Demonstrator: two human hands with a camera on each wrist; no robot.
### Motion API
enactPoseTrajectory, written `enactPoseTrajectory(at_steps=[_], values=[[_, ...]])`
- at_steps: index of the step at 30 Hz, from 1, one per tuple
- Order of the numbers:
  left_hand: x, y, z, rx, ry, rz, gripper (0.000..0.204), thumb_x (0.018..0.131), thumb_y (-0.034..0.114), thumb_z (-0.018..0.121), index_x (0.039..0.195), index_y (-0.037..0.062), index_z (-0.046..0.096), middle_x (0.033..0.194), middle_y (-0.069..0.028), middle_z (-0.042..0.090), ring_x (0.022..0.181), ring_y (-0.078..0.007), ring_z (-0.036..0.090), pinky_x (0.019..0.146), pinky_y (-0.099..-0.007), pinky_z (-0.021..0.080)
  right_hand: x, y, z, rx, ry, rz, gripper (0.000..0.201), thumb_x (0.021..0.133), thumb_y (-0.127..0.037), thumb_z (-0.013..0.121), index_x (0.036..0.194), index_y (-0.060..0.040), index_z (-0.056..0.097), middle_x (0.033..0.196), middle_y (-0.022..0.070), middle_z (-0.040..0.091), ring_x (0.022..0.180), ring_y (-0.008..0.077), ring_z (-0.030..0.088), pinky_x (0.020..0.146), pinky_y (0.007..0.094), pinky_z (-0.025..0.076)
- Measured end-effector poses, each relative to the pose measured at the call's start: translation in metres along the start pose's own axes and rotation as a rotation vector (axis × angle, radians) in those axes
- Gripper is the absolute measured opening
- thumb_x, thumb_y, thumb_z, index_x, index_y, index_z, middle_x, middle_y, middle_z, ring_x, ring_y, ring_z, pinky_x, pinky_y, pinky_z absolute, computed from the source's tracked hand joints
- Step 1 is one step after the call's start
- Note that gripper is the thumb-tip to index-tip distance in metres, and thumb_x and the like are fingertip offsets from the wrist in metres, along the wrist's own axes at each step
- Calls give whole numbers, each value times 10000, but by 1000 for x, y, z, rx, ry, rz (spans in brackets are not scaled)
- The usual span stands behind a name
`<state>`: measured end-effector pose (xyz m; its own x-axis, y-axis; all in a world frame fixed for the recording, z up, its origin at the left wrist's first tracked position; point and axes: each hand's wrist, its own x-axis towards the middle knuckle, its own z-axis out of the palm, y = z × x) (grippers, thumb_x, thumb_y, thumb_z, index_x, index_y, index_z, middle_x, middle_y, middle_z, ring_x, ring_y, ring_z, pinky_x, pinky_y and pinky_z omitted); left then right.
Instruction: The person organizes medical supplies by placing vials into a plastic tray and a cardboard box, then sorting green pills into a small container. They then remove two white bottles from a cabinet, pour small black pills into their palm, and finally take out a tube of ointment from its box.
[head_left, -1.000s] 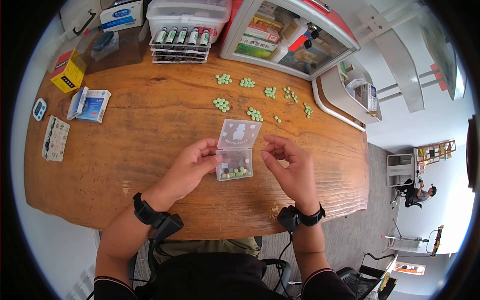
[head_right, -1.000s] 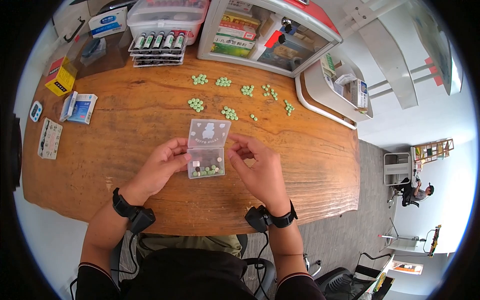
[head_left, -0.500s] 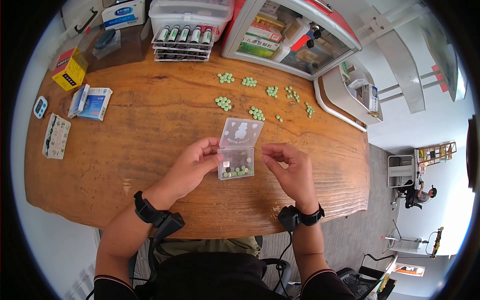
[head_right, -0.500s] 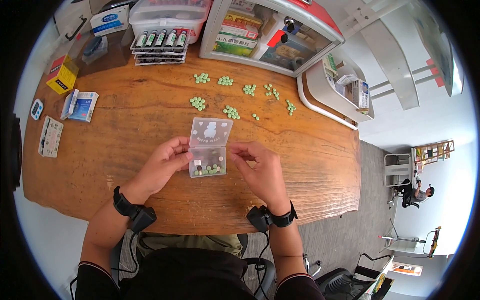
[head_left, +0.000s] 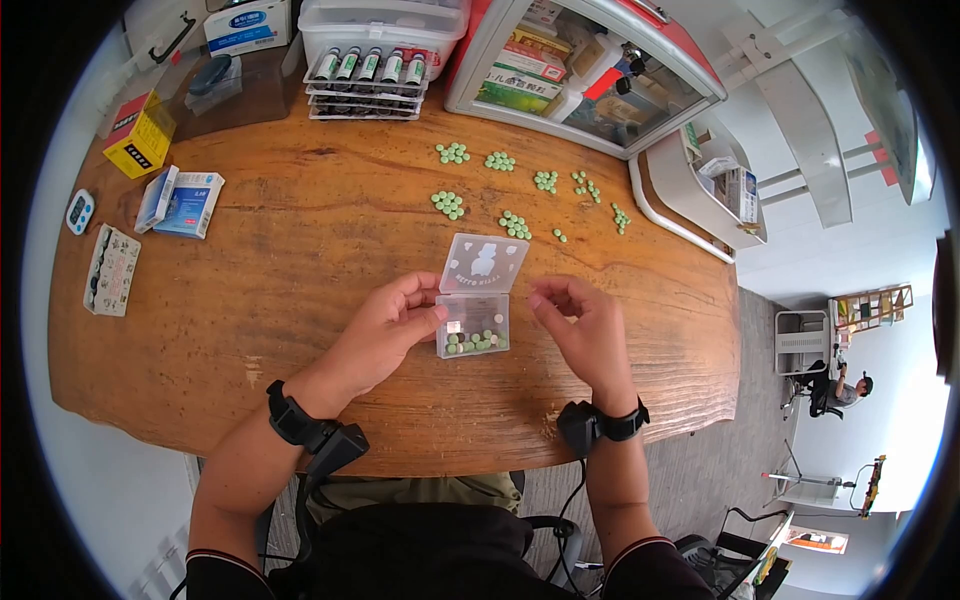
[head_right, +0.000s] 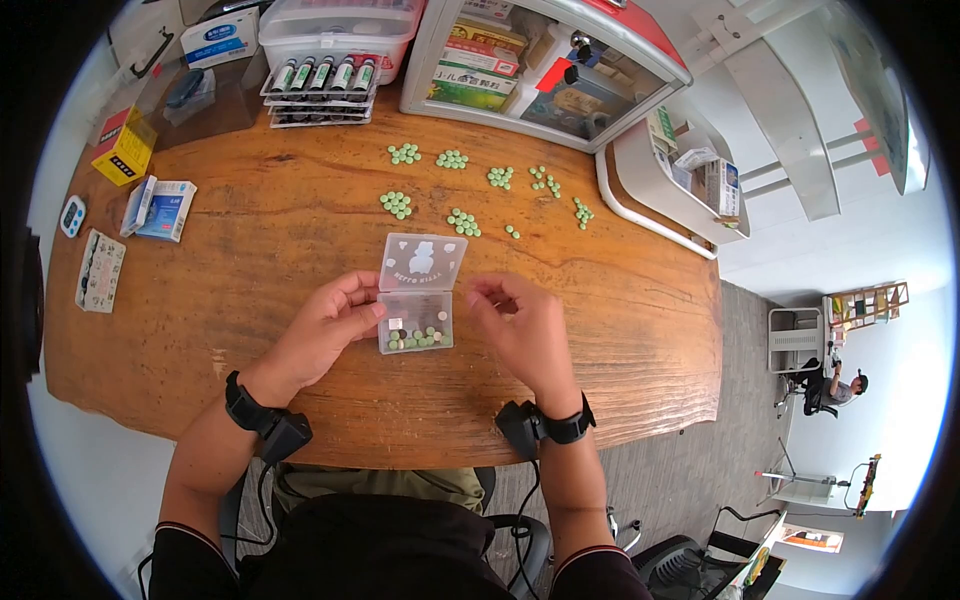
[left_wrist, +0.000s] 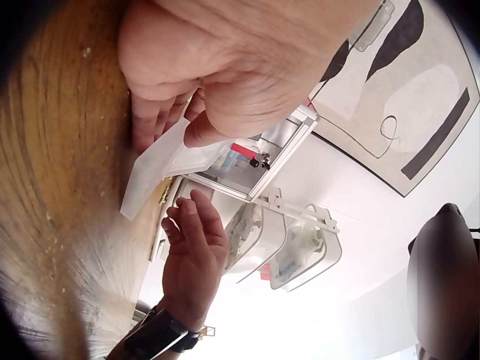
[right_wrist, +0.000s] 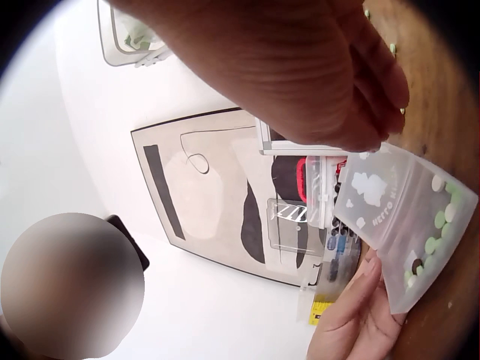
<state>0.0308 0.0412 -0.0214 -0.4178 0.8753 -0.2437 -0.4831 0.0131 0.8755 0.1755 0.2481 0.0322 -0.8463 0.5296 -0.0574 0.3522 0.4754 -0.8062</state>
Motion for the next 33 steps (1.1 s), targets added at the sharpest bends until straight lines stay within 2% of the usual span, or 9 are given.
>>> enactPoseTrajectory(at_steps=[7, 9, 16, 18, 25, 27, 28, 30, 33], values=[[0, -1, -1, -15, 5, -1, 356, 1041, 58, 519, 1389, -17, 498, 1300, -107, 606, 1181, -182, 607, 1043, -351, 504, 44, 48, -11, -262, 208, -26, 279, 871, -144, 739, 1107, 3, 719, 943, 148, 727, 802, 235, 714, 727, 349, 562], [0, 0, 0, -12, 5, -3, 364, 1041, 60, 523, 1395, -19, 494, 1308, -111, 603, 1186, -184, 606, 1045, -354, 505, 52, 55, -12, -352, 260, -94, 298, 868, -173, 746, 1110, -1, 717, 949, 147, 711, 805, 262, 704, 736, 373, 557], [1, -1, -2, -8, 0, -11, 362, 1041, 70, 536, 1389, -19, 499, 1314, -110, 604, 1195, -183, 604, 1051, -357, 505, 66, 57, -1, -384, 285, -121, 297, 881, -191, 746, 1110, -5, 714, 949, 147, 702, 813, 271, 696, 743, 376, 553], [1, 0, -1, -7, -2, -3, 359, 1039, 70, 538, 1386, -17, 502, 1310, -110, 606, 1187, -180, 607, 1048, -355, 506, 68, 58, 3, -326, 315, -176, 256, 897, -180, 730, 1085, -8, 717, 940, 146, 694, 807, 273, 695, 733, 380, 549], [1, 0, -1, -3, 2, -14, 358, 1038, 69, 541, 1383, -15, 506, 1309, -109, 607, 1173, -174, 609, 1038, -348, 510, 76, 61, 1, -351, 279, -158, 167, 923, -154, 701, 1018, -18, 722, 903, 145, 669, 768, 286, 687, 710, 395, 541], [1, 0, -1, 4, 8, -11, 357, 1038, 68, 540, 1383, -17, 506, 1309, -110, 608, 1173, -174, 610, 1035, -346, 511, 76, 64, 1, -374, 289, -237, 142, 939, -147, 678, 995, -22, 715, 911, 155, 669, 756, 327, 673, 700, 406, 539], [1, 0, -1, 4, 7, -10, 357, 1038, 68, 540, 1383, -17, 506, 1309, -110, 608, 1173, -174, 610, 1035, -346, 511, 76, 65, 1, -375, 289, -238, 142, 939, -147, 678, 995, -22, 715, 911, 155, 669, 756, 327, 673, 700, 406, 539], [1, -1, -1, 0, 10, -7, 359, 1038, 69, 541, 1385, -19, 506, 1310, -111, 608, 1169, -173, 612, 1034, -346, 512, 72, 64, 2, -578, 334, -267, 121, 951, -132, 656, 977, -25, 706, 911, 167, 672, 764, 371, 657, 691, 421, 535], [0, 0, 0, -6, 6, -1, 361, 1038, 66, 540, 1387, -20, 506, 1312, -109, 607, 1169, -171, 611, 1031, -344, 513, 66, 64, 2, -611, 326, -262, 109, 956, -119, 642, 961, -23, 695, 919, 173, 677, 775, 405, 644, 684, 445, 524]])
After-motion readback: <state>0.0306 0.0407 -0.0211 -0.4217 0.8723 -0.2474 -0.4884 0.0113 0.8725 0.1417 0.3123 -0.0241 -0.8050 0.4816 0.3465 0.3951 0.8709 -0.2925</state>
